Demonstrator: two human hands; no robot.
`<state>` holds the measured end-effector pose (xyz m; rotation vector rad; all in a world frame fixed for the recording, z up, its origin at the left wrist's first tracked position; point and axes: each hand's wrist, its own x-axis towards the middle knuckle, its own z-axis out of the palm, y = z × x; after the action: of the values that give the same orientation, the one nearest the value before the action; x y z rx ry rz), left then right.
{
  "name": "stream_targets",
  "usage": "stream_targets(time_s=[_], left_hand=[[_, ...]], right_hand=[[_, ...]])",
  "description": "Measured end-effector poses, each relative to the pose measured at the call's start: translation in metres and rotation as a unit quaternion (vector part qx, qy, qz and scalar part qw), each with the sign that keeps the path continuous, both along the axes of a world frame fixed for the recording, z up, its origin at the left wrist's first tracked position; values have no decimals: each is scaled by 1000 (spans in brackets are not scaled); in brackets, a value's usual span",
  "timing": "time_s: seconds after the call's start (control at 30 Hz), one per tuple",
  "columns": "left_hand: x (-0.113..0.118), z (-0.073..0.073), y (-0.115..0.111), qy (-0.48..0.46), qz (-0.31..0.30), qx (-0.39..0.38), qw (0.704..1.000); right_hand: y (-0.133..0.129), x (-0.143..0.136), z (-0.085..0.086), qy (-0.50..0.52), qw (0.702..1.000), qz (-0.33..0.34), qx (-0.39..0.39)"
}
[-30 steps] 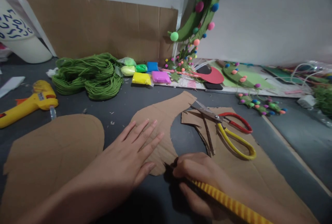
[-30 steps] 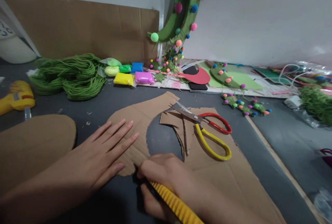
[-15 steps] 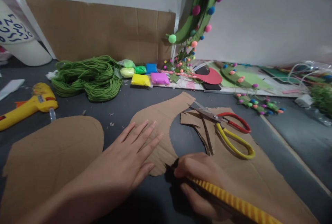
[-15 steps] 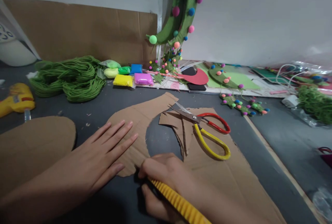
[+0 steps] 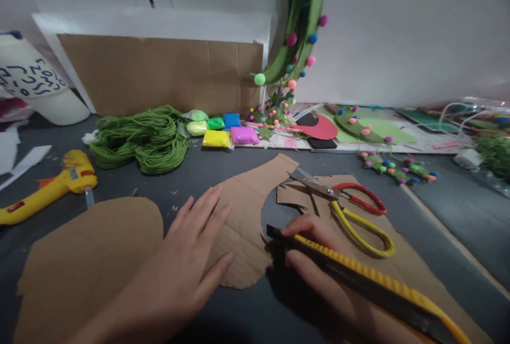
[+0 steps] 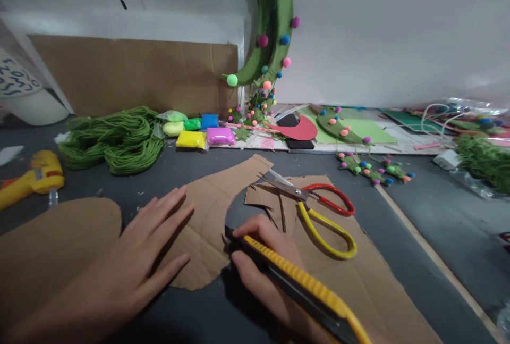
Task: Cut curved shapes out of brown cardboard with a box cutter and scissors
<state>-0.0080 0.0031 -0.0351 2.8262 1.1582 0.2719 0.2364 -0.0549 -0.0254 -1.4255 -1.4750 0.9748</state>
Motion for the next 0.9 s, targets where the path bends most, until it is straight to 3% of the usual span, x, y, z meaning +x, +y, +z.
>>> stream_targets(time_s=[0.17,0.33,0.53,0.73,0.8,0.9], left_hand=[[1,7,-2,-22,-8,-5,1000],[1,19,-3,-46,-22,-99,994],[-3,15,0,-24,-59,2,998],[10,43,-15,46,-27,-150,987],[11,45,-17,53,-29,-165,984],[6,37,-16,66,-48,-128,988]], right_hand=[[2,-5,2,34,997,40,-60],[3,-6,4,154,981,48,-106],[10,-10,13,179,972,71,-132],[14,-18,9,192,967,94,-136],[15,-22,7,182,972,84,-124],[20,-28,6,179,979,31,-94]])
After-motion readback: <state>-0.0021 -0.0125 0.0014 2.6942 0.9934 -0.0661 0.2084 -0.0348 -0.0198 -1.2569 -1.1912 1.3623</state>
